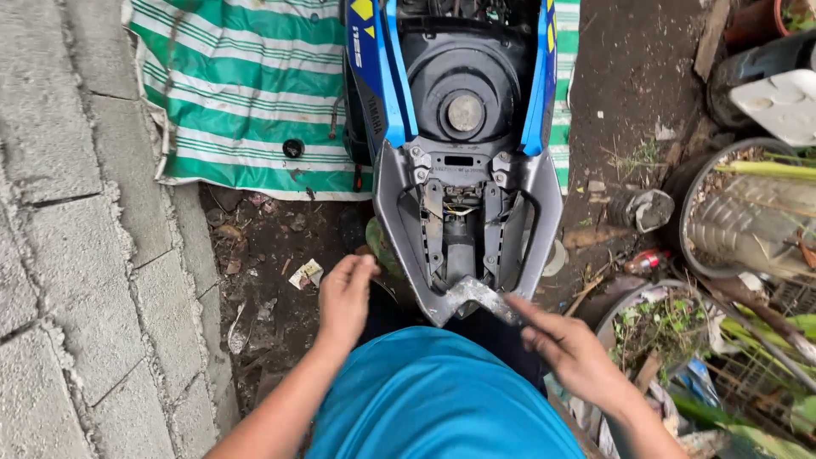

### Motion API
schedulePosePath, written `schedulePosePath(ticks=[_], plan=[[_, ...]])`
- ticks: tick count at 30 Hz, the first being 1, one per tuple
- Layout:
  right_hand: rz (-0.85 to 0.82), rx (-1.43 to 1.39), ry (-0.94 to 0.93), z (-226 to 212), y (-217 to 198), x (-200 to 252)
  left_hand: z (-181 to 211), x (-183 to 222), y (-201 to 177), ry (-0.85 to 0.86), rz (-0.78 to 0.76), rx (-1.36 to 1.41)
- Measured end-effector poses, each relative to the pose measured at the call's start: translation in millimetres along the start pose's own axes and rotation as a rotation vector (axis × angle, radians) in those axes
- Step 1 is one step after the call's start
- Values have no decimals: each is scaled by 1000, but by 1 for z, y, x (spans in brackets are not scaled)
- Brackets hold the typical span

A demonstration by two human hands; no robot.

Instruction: Disassembling and adjusting internal parts of a motorcycle, including removing body panels and using a screwdriver.

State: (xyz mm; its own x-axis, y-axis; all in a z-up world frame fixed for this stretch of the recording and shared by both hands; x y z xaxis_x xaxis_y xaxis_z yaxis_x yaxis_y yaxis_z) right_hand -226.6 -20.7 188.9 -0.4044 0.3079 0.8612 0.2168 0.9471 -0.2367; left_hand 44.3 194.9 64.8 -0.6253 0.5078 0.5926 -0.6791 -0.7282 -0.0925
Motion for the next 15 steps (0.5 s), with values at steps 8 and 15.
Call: schedulePosePath(ticks=[8, 15], plan=[[240, -205, 268, 13, -18, -5, -89, -10, 59, -383, -747, -249], [134, -225, 229, 15, -28, -9, -83, -6, 70, -371, -731, -216]])
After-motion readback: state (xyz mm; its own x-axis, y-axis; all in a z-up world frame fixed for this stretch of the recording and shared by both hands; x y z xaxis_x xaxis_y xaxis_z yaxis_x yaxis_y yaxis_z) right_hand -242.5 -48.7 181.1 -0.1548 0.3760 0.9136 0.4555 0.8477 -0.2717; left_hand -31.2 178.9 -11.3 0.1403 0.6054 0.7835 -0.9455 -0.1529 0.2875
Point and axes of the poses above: each hand's wrist, its own x-axis away from the middle knuckle, its own y-axis out of the palm, z = x × y, the point moved 2 cm from there along -x, towards the middle knuckle, and after that the axes turned 9 degrees about y, right-handed, at the moved point
